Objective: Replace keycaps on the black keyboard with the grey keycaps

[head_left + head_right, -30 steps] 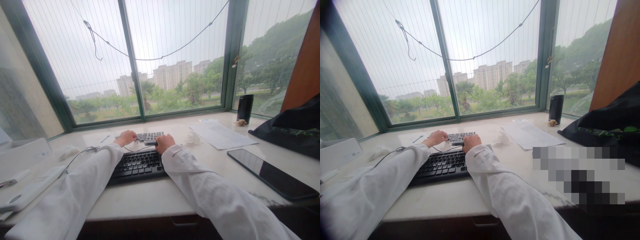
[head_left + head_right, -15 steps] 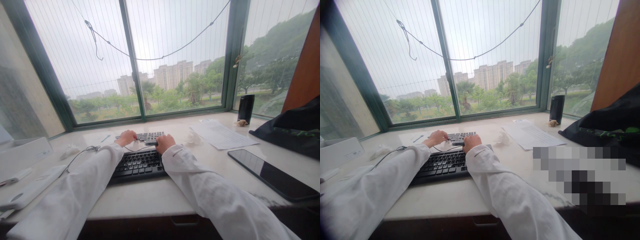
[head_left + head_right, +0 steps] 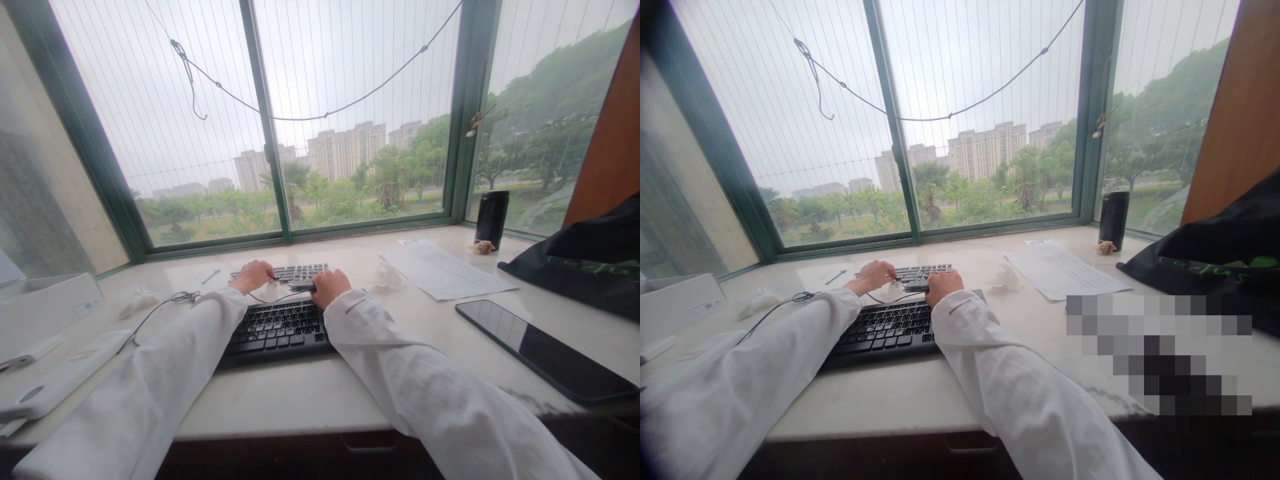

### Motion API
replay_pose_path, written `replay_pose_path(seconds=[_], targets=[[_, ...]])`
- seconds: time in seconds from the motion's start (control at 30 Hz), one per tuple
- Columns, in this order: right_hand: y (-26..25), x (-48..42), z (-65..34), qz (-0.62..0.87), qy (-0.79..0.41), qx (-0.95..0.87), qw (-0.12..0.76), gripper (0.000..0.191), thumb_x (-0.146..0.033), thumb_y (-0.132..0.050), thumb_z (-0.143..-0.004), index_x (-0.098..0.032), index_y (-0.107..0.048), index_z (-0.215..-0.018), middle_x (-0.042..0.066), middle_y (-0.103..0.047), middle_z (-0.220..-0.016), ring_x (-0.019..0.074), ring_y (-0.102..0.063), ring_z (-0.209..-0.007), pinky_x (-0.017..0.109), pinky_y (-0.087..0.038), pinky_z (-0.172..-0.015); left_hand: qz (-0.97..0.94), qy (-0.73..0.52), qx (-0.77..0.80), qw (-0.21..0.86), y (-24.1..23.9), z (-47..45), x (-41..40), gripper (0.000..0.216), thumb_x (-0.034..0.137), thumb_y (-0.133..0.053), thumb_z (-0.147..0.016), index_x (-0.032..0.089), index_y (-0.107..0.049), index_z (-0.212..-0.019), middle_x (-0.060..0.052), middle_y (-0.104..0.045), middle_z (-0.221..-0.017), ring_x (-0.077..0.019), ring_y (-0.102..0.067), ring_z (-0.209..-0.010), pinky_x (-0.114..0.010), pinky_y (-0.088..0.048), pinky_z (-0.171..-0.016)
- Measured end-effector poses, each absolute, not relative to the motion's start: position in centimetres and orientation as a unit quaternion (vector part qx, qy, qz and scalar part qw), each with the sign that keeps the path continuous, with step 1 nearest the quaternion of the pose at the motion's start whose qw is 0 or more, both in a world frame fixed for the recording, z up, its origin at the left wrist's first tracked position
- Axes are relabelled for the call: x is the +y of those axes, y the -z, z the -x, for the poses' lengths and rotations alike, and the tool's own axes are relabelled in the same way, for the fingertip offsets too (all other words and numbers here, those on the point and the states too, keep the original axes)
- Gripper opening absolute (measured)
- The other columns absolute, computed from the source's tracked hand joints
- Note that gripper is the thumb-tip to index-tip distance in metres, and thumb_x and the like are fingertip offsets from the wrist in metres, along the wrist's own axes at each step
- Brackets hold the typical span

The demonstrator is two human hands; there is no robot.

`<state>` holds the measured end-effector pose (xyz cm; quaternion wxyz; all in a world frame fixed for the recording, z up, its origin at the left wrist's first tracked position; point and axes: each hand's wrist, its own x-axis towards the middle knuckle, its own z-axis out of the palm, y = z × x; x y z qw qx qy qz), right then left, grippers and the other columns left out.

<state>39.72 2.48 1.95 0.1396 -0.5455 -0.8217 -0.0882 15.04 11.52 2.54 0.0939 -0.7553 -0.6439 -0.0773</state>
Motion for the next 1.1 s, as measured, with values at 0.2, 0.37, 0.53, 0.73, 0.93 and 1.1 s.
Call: replay_pose_path(seconds=[0.2, 0.37, 0.53, 0.73, 0.93, 1.1], targets=[[-2.0, 2.4, -39.7, 0.548, 0.088, -0.82, 0.141, 0.024, -0.031, -0.053, -0.08, -0.018, -0.071, -0.091, 0.012, -0.072, -0.091, 0.0241, -0.066, -0.087, 0.034, -0.044, -0.079, 0.759, 0.082, -0.638, 0.101, -2.3, -14.9, 11.8, 0.022, 0.027, -0.058, -0.078, 0.031, -0.076, -0.088, 0.0, -0.075, -0.093, -0.0185, -0.066, -0.086, -0.025, -0.048, -0.076], [-2.0, 2.4, -39.8, 0.548, 0.088, -0.821, 0.139, 0.025, -0.031, -0.052, -0.081, -0.019, -0.07, -0.092, 0.012, -0.072, -0.092, 0.0243, -0.066, -0.088, 0.035, -0.044, -0.079, 0.761, 0.086, -0.634, 0.106, -2.2, -14.8, 11.7, 0.021, 0.028, -0.058, -0.076, 0.03, -0.076, -0.087, 0.0, -0.075, -0.093, -0.0191, -0.066, -0.086, -0.026, -0.049, -0.077], [-2.0, 2.4, -39.7, 0.549, 0.089, -0.82, 0.139, 0.024, -0.031, -0.052, -0.081, -0.018, -0.07, -0.09, 0.012, -0.072, -0.092, 0.0242, -0.066, -0.087, 0.034, -0.044, -0.079, 0.758, 0.102, -0.634, 0.11, -2.7, -14.7, 11.1, 0.019, 0.03, -0.058, -0.077, 0.032, -0.076, -0.084, 0.002, -0.075, -0.092, -0.0201, -0.066, -0.087, -0.027, -0.049, -0.078], [-2.2, 2.2, -39.7, 0.551, 0.093, -0.818, 0.137, 0.023, -0.03, -0.052, -0.081, -0.018, -0.07, -0.089, 0.011, -0.072, -0.091, 0.024, -0.066, -0.086, 0.034, -0.043, -0.077, 0.772, 0.14, -0.61, 0.111, -4.7, -14.6, 9.4, 0.017, 0.036, -0.06, -0.08, 0.031, -0.075, -0.087, 0.005, -0.074, -0.094, -0.0168, -0.066, -0.089, -0.024, -0.047, -0.077], [-2.7, 1.4, -39.6, 0.557, 0.096, -0.813, 0.141, 0.023, -0.026, -0.049, -0.084, -0.019, -0.07, -0.09, 0.011, -0.072, -0.091, 0.0233, -0.066, -0.084, 0.032, -0.043, -0.075, 0.855, 0.213, -0.473, 0.012, -6.2, -15.7, 3.9, 0.028, 0.046, -0.059, -0.084, 0.024, -0.075, -0.09, 0.001, -0.075, -0.089, -0.0132, -0.063, -0.072, -0.022, -0.044, -0.068], [-3.0, 1.0, -39.4, 0.566, 0.089, -0.804, 0.161, 0.024, -0.026, -0.047, -0.086, -0.021, -0.07, -0.089, 0.009, -0.073, -0.088, 0.0214, -0.065, -0.079, 0.03, -0.041, -0.071, 0.882, 0.178, -0.433, -0.049, -5.1, -16.5, -0.5, 0.031, 0.051, -0.062, -0.082, 0.024, -0.076, -0.09, 0.001, -0.074, -0.083, -0.0091, -0.054, -0.058, -0.021, -0.039, -0.06]])
